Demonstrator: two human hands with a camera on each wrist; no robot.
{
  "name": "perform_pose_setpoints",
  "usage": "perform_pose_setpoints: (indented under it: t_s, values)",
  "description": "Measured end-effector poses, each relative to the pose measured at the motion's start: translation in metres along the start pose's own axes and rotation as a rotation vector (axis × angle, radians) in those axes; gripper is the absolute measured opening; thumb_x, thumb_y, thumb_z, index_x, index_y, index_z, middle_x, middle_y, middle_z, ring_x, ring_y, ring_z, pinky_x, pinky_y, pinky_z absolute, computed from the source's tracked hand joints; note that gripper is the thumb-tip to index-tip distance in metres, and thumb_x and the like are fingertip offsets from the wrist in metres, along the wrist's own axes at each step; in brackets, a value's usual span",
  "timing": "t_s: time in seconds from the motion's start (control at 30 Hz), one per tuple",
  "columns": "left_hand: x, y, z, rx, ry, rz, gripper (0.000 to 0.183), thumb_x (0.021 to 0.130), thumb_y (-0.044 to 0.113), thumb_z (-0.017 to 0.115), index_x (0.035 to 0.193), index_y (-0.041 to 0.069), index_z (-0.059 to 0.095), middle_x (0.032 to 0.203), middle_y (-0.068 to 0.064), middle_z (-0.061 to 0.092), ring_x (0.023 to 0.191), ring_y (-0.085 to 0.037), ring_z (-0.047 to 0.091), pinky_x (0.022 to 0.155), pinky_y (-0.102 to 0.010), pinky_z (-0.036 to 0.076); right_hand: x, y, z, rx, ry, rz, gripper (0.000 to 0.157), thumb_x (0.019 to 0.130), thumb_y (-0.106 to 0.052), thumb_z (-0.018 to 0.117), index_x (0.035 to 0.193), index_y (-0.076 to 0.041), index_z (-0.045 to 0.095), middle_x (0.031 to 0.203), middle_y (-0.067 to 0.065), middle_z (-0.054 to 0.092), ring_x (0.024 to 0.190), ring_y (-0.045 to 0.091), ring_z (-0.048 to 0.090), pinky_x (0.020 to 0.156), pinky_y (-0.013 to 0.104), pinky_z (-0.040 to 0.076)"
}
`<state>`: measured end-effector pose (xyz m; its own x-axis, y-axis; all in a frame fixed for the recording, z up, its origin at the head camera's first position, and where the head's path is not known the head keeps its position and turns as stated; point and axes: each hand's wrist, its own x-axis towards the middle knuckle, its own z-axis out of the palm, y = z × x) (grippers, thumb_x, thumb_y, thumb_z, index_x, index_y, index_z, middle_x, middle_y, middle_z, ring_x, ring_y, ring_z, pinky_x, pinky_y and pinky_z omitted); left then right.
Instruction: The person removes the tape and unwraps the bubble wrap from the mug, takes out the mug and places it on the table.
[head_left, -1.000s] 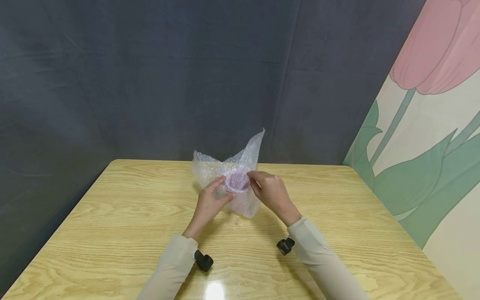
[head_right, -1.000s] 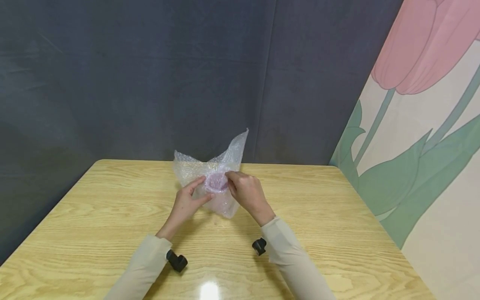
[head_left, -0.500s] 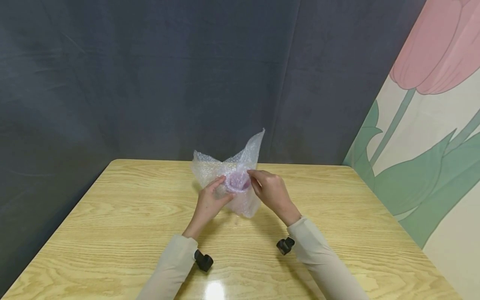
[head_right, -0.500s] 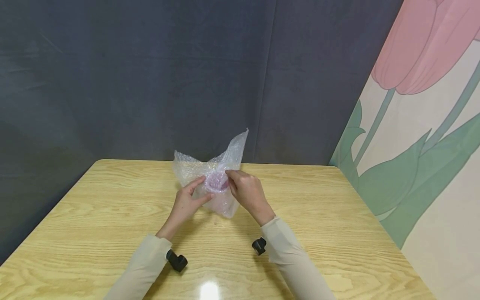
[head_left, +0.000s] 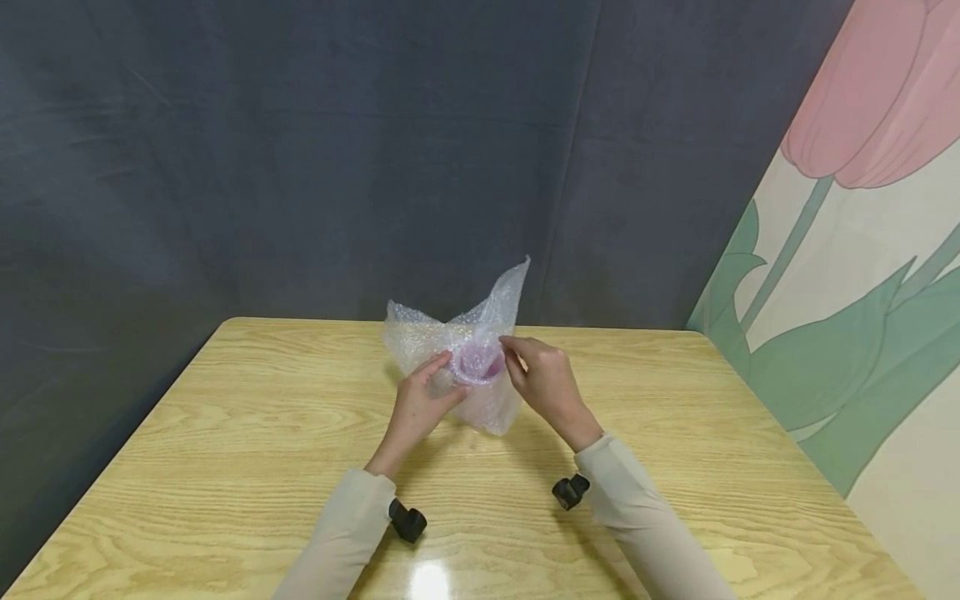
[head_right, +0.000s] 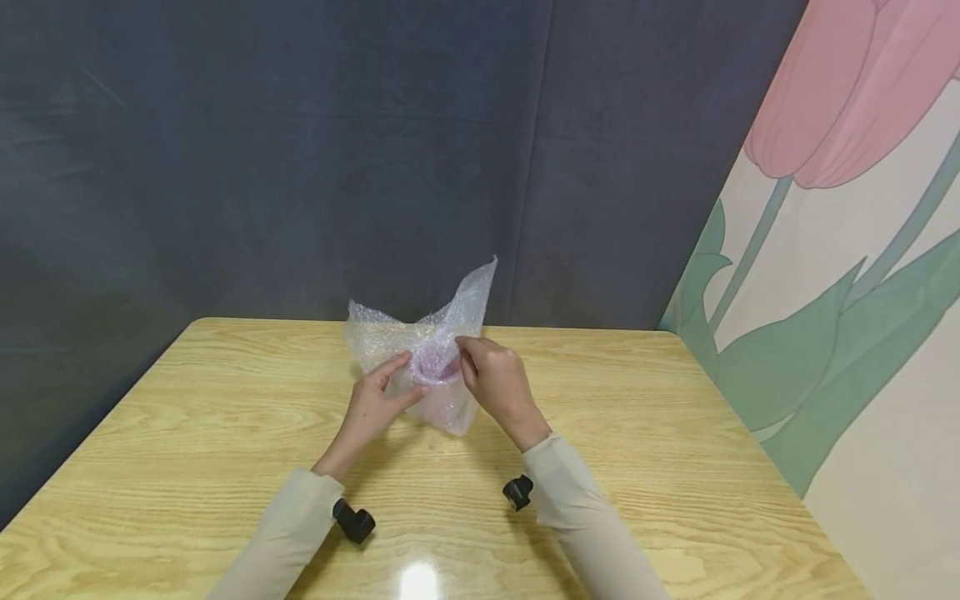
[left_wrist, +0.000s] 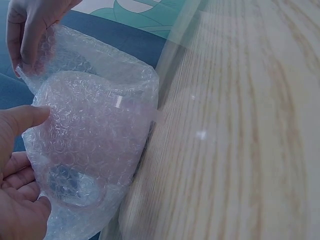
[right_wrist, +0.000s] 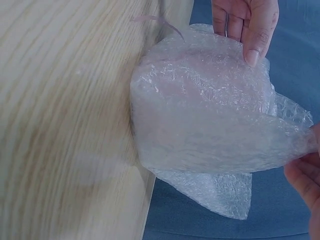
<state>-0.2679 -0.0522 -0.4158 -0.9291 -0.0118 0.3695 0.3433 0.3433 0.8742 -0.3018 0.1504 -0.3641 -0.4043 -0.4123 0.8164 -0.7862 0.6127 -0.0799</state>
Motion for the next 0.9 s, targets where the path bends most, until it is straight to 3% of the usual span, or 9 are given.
perform_pose_setpoints:
  t_s: [0.9]
  values:
    - [0.0005,0.0021,0.0003,0.017,0.006,-0.009,0.063,0.079,0.016,0.082,0.133,-0.003,0.055,0.140,-0.018,0.049,0.133,-0.034,0.039,0.110,-0.045,0.029,-0.0019,-0.0013,0.0005,0.027,-0.002,0.039,0.015,0.082,0.006,0.070,0.097,0.005,0.072,0.088,0.017,0.071,0.073,0.024,0.070,0.063,0.035,0.058]
